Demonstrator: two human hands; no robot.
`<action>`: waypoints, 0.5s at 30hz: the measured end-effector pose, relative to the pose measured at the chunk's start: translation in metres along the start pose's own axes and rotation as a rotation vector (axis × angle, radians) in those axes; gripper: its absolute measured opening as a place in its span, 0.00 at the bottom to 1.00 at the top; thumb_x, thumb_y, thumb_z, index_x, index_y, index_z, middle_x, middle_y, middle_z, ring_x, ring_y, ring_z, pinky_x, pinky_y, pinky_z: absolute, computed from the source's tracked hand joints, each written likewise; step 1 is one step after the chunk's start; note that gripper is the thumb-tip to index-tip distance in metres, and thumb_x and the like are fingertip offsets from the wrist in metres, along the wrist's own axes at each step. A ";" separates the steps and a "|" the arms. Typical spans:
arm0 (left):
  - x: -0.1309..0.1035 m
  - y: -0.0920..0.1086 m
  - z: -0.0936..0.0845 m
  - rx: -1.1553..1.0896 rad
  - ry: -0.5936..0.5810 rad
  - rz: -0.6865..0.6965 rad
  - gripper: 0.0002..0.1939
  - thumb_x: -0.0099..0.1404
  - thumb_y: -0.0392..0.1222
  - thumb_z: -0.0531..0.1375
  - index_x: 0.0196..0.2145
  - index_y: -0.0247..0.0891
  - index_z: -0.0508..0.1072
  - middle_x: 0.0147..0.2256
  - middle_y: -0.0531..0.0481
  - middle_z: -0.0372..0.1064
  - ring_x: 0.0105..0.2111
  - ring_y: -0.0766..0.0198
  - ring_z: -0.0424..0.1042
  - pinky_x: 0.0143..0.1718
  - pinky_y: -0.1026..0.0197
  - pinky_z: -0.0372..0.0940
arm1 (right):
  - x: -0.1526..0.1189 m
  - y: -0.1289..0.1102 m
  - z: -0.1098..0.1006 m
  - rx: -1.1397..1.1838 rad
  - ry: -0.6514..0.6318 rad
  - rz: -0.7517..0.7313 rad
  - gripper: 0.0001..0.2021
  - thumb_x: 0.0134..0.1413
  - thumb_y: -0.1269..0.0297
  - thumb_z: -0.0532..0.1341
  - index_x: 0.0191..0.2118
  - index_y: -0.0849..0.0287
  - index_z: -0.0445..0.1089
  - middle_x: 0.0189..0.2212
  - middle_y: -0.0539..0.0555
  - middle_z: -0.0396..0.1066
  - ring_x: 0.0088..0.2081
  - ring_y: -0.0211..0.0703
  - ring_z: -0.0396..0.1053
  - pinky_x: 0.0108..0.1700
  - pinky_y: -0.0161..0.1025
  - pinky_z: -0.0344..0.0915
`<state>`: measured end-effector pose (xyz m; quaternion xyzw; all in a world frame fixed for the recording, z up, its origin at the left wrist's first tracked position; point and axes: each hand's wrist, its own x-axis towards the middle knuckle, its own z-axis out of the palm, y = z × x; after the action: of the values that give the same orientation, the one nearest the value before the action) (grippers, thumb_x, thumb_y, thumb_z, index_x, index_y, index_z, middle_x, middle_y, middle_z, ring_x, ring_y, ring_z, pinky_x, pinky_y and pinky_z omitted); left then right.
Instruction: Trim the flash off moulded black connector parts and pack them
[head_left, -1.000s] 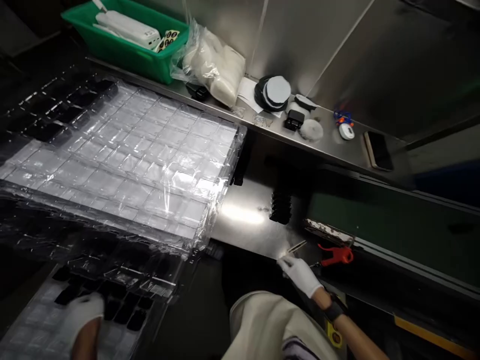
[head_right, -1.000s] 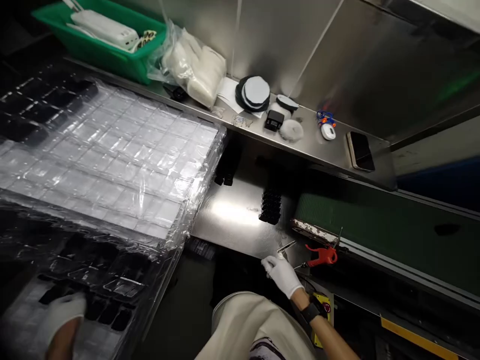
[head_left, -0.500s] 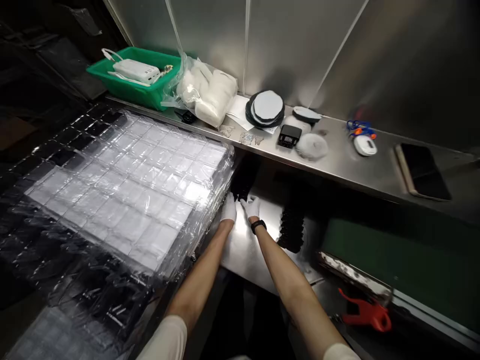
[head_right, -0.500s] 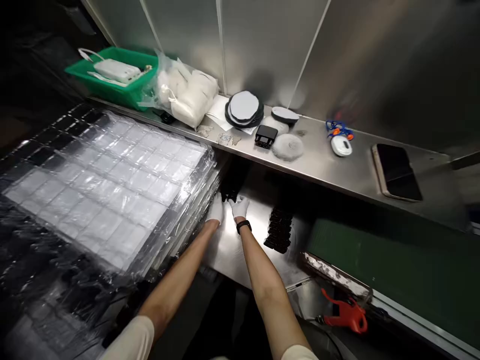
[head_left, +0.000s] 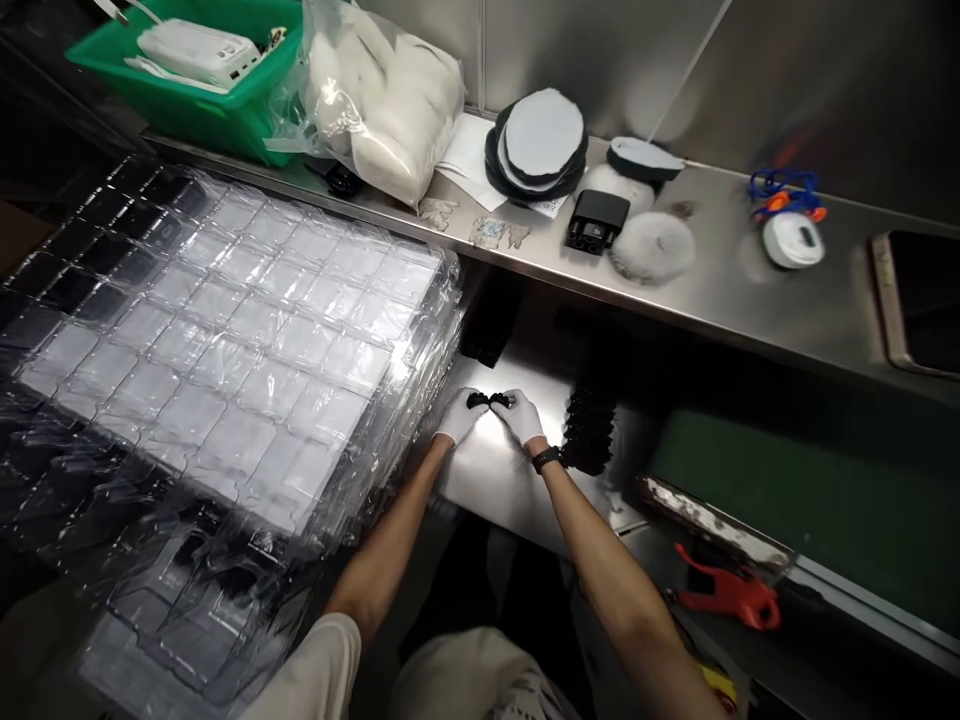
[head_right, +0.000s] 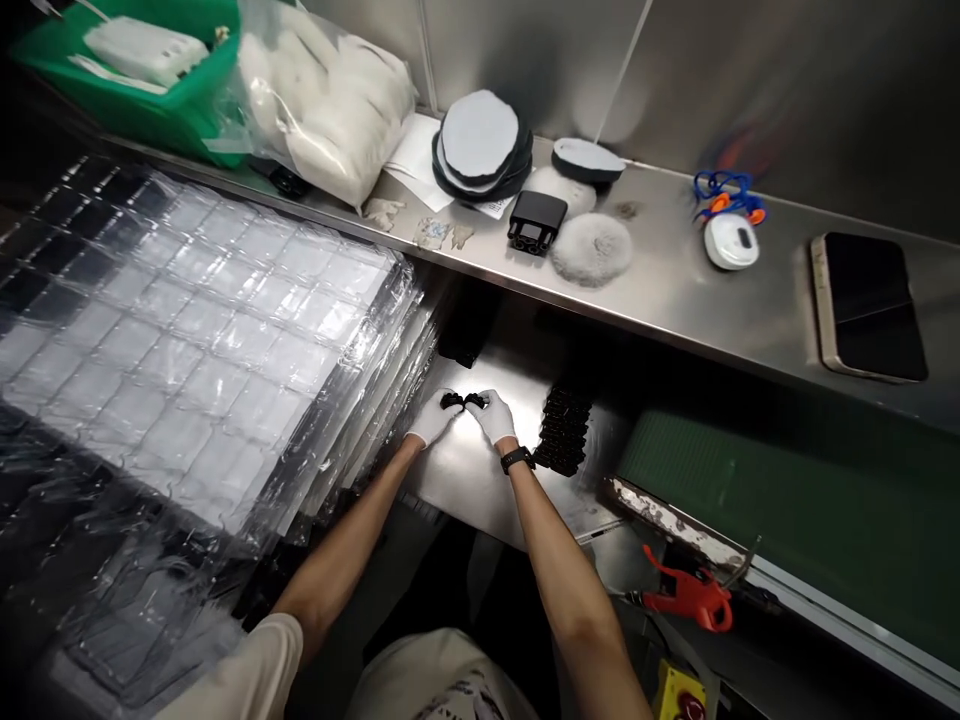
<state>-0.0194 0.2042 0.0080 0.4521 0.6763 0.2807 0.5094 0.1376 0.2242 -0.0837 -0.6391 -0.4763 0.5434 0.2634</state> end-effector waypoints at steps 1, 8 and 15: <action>-0.013 -0.003 0.003 -0.057 -0.016 -0.032 0.15 0.75 0.49 0.69 0.49 0.33 0.77 0.46 0.42 0.77 0.47 0.56 0.76 0.55 0.49 0.73 | -0.019 0.001 -0.006 0.016 -0.005 0.017 0.19 0.59 0.49 0.73 0.47 0.58 0.76 0.43 0.54 0.80 0.45 0.46 0.75 0.56 0.45 0.73; -0.159 0.024 0.011 -0.509 -0.383 -0.219 0.26 0.70 0.62 0.69 0.44 0.33 0.75 0.37 0.48 0.72 0.33 0.65 0.68 0.35 0.61 0.65 | -0.221 -0.035 -0.082 0.144 -0.052 0.090 0.26 0.69 0.41 0.63 0.60 0.53 0.76 0.43 0.52 0.80 0.34 0.43 0.72 0.36 0.40 0.73; -0.252 0.099 0.007 -0.602 -0.820 -0.338 0.21 0.73 0.55 0.70 0.36 0.35 0.73 0.27 0.52 0.69 0.27 0.69 0.65 0.32 0.63 0.60 | -0.350 -0.091 -0.127 0.064 0.256 -0.183 0.17 0.72 0.48 0.66 0.57 0.51 0.78 0.56 0.55 0.79 0.59 0.52 0.74 0.67 0.53 0.70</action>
<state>0.0377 0.0202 0.1991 0.2432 0.3749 0.1766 0.8770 0.2443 -0.0290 0.1833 -0.6486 -0.4775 0.4459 0.3905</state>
